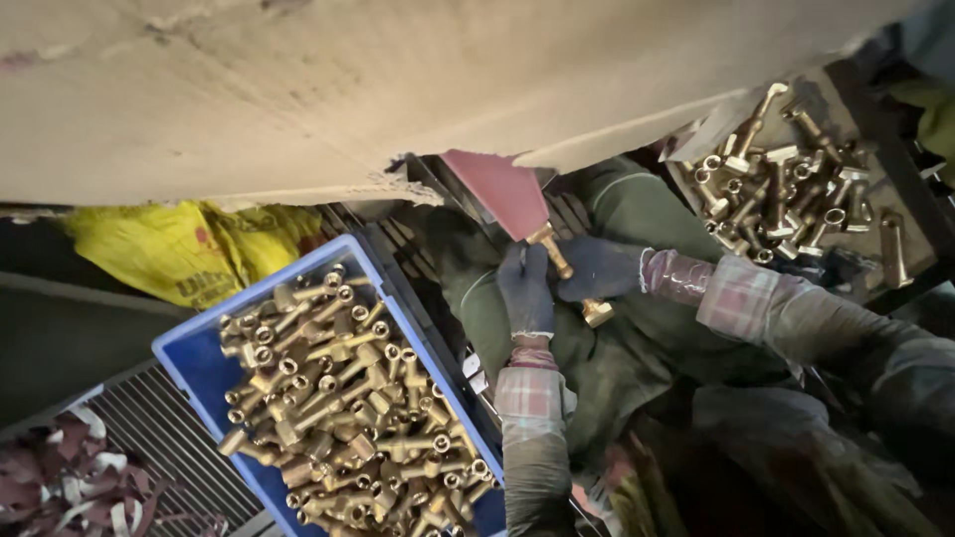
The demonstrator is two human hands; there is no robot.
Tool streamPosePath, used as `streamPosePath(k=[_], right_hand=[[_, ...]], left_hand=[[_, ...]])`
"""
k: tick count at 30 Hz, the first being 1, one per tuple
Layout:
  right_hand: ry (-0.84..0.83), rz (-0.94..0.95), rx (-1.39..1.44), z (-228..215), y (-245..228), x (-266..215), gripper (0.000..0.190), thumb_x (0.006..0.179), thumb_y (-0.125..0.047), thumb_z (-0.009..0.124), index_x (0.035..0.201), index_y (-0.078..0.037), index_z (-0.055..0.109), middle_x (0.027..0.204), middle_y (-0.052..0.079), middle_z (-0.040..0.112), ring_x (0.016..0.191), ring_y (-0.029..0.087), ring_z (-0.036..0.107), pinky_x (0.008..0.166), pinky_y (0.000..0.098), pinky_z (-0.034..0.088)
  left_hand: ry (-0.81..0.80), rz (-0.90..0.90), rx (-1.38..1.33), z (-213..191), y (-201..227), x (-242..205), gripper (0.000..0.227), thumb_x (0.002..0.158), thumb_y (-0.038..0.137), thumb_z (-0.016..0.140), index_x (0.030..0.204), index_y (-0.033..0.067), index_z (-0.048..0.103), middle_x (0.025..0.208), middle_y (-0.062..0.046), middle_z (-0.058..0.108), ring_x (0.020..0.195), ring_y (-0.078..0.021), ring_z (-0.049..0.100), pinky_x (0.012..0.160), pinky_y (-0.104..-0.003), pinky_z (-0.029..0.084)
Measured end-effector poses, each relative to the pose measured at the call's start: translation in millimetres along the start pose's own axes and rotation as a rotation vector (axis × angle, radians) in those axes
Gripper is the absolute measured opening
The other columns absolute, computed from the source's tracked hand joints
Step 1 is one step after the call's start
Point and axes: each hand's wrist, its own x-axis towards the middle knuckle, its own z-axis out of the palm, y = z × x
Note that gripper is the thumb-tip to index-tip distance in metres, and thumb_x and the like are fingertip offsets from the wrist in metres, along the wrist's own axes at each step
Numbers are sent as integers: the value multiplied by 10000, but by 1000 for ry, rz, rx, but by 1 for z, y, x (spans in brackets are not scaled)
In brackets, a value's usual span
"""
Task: The person repeatedly picks brass-colored metal fittings from a blue bin and presses them against a moving belt sander to smooth or deburr edges. After each piece is sanded, it is placed into a separate bin to the right. The process is continuous and repetitive throughout the clip.
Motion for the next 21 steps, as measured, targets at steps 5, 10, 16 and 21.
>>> streamPosePath(k=[5,10,16,21], right_hand=[[-90,35,139,-4,-7,-1,275,822,-340,645,848,-67,647,769,154,699,731,330,708,671,446,539],[-43,-123,46,-19,-31,-16,354,841,-402,670,929,-62,625,787,172,694,745,368,675,676,478,524],[-142,-148,-54,-32,-41,-10,347,871,-427,642,911,-83,662,825,152,707,775,354,675,689,472,525],[-248,93,65,-27,-26,3,348,878,-432,616,889,-85,646,797,145,714,770,301,703,723,432,528]], left_hand=[[23,7,3,-3,7,-2,226,1015,181,620,965,-37,649,812,18,553,762,-84,467,661,-297,414],[-33,138,86,-12,23,-23,212,985,176,596,1066,-6,668,865,21,628,811,-75,548,719,-276,469],[4,126,63,-8,15,-14,189,975,152,606,1035,-10,685,857,11,652,799,-81,568,720,-280,490],[20,-37,-223,-10,-32,1,190,1022,144,645,919,-14,664,822,12,603,746,-82,501,664,-274,415]])
